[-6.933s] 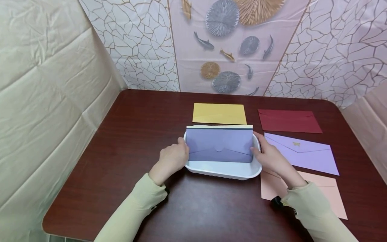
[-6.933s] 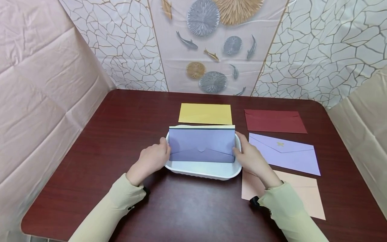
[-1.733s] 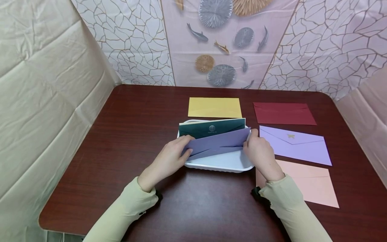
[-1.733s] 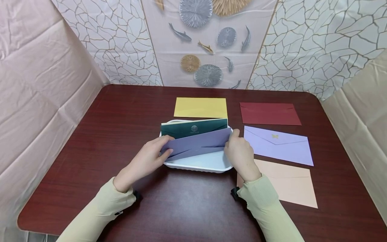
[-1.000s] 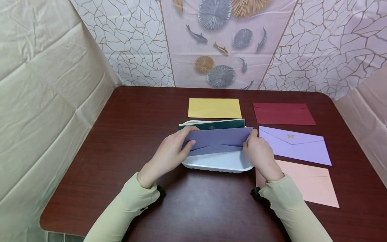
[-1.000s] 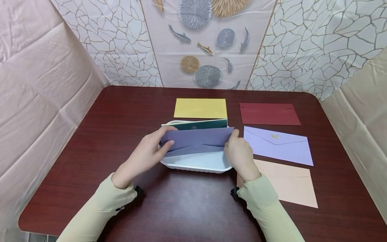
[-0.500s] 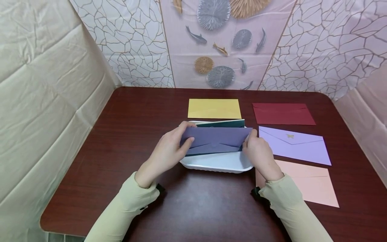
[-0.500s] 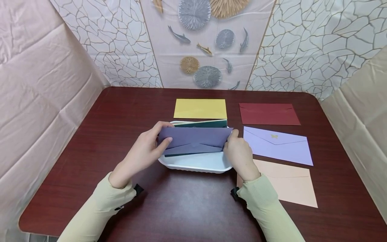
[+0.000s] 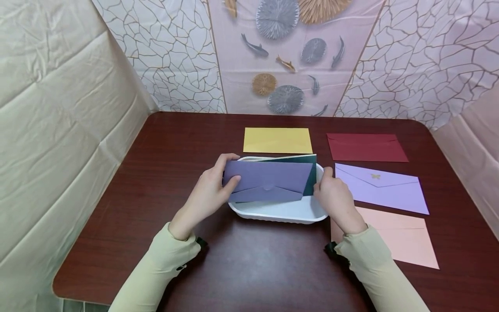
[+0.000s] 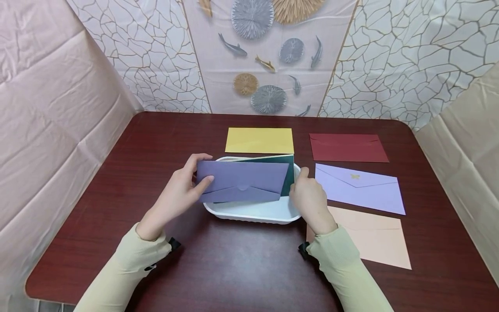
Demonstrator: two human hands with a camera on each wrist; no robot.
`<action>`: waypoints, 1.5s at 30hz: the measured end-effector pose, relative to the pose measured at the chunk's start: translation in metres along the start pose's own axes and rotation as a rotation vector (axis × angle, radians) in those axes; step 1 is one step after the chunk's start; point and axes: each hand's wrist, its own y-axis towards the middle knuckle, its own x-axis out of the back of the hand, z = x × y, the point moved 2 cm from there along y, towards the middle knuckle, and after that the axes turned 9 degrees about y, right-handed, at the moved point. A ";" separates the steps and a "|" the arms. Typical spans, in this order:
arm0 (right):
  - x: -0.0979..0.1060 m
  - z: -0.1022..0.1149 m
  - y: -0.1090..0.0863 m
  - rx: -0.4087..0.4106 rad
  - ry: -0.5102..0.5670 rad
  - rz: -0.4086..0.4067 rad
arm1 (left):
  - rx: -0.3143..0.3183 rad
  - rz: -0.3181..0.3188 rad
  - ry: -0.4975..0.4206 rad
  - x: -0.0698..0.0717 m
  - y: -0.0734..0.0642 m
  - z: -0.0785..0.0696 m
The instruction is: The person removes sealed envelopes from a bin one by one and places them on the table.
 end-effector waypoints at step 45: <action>-0.001 0.001 -0.001 -0.012 0.006 -0.004 | 0.671 0.092 -0.670 -0.012 -0.023 0.073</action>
